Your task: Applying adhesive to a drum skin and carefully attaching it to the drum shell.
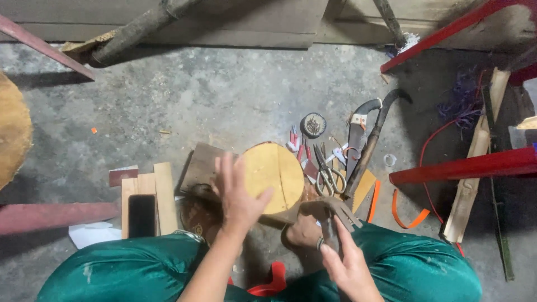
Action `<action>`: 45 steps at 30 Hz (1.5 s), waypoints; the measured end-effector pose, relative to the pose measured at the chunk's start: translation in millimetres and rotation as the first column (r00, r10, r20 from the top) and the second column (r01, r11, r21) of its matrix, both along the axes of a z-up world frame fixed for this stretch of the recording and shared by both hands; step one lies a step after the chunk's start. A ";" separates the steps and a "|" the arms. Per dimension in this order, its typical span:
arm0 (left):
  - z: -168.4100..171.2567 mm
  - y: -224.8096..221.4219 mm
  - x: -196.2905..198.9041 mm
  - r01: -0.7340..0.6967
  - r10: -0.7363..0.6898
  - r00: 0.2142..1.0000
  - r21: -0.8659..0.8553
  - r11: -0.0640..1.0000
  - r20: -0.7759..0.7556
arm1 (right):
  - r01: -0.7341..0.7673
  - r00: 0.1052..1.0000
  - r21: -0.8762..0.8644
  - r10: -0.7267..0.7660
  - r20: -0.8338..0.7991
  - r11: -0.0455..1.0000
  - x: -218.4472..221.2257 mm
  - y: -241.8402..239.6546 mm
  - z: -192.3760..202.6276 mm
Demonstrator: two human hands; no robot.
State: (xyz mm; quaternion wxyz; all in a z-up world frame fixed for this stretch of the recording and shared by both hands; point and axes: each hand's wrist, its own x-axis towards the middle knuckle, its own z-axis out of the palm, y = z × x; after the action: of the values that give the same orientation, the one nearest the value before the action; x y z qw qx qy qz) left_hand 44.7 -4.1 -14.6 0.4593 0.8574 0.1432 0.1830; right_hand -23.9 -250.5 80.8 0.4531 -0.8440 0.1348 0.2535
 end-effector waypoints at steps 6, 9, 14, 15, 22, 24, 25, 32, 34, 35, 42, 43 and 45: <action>2.3 -14.7 -20.7 0.128 -0.119 0.988 0.099 0.987 -0.098 | 0.090 0.987 0.105 -0.102 0.120 0.990 -17.5 7.7 18.5; 7.8 -16.2 -23.5 0.085 -0.086 0.996 -0.026 0.996 -0.025 | 0.182 0.981 0.077 -0.187 0.056 0.980 -7.5 23.2 22.7; 14.3 -15.5 -28.7 0.052 -0.058 0.996 -0.084 0.995 -0.068 | -0.077 0.995 0.177 0.088 -0.051 0.981 -9.1 11.2 -7.3; 15.3 -15.2 -28.3 0.047 -0.053 0.996 -0.088 0.995 -0.073 | -0.082 0.994 0.174 0.093 -0.056 0.981 -6.7 7.6 2.1; -6.4 -22.8 -35.1 -0.057 0.055 0.998 -0.103 0.993 -0.021 | 0.096 0.953 0.264 -0.166 0.255 0.960 -1.1 -8.0 37.3; -6.1 -23.3 -33.2 -0.115 0.117 0.993 -0.126 0.985 0.011 | 0.118 0.957 0.230 -0.172 0.232 0.966 -3.9 -5.6 19.0; -5.0 -24.4 -34.1 -0.111 0.101 0.993 -0.228 0.967 -0.057 | -0.013 0.964 0.047 0.000 0.265 0.999 -10.4 -7.3 1.3; -31.3 -28.0 -39.3 -0.063 0.026 0.996 -0.476 0.877 -0.084 | -0.209 0.951 -0.160 0.238 0.195 0.965 -22.5 -3.3 -22.7; -30.0 -28.4 -38.8 -0.054 0.027 0.998 -0.491 0.870 -0.061 | -0.117 0.959 -0.083 0.135 0.250 0.990 -30.1 -20.6 -16.1; -29.5 -28.2 -39.5 -0.039 0.025 0.999 -0.503 0.863 -0.035 | -0.024 0.954 0.002 0.022 0.299 1.000 -35.2 -28.7 -12.9; -29.4 -27.7 -36.7 -0.027 0.041 0.999 -0.459 0.888 0.021 | -0.426 0.904 -0.157 0.411 -0.119 0.891 -1.4 5.9 -7.5; -29.5 -28.0 -38.5 -0.032 0.026 0.999 -0.456 0.889 -0.021 | -0.410 0.911 -0.139 0.396 -0.118 0.902 -7.6 2.0 -7.1; -27.5 -27.0 -40.6 -0.040 0.010 0.998 -0.453 0.891 -0.068 | -0.393 0.917 -0.117 0.379 -0.124 0.912 -14.1 -8.0 -2.5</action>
State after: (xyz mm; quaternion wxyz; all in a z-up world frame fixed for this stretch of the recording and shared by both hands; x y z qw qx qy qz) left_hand 4.1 -31.0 -42.1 0.6394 0.7301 0.2074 0.1227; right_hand -38.0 -258.5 78.2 0.3264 -0.8701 0.0049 0.3693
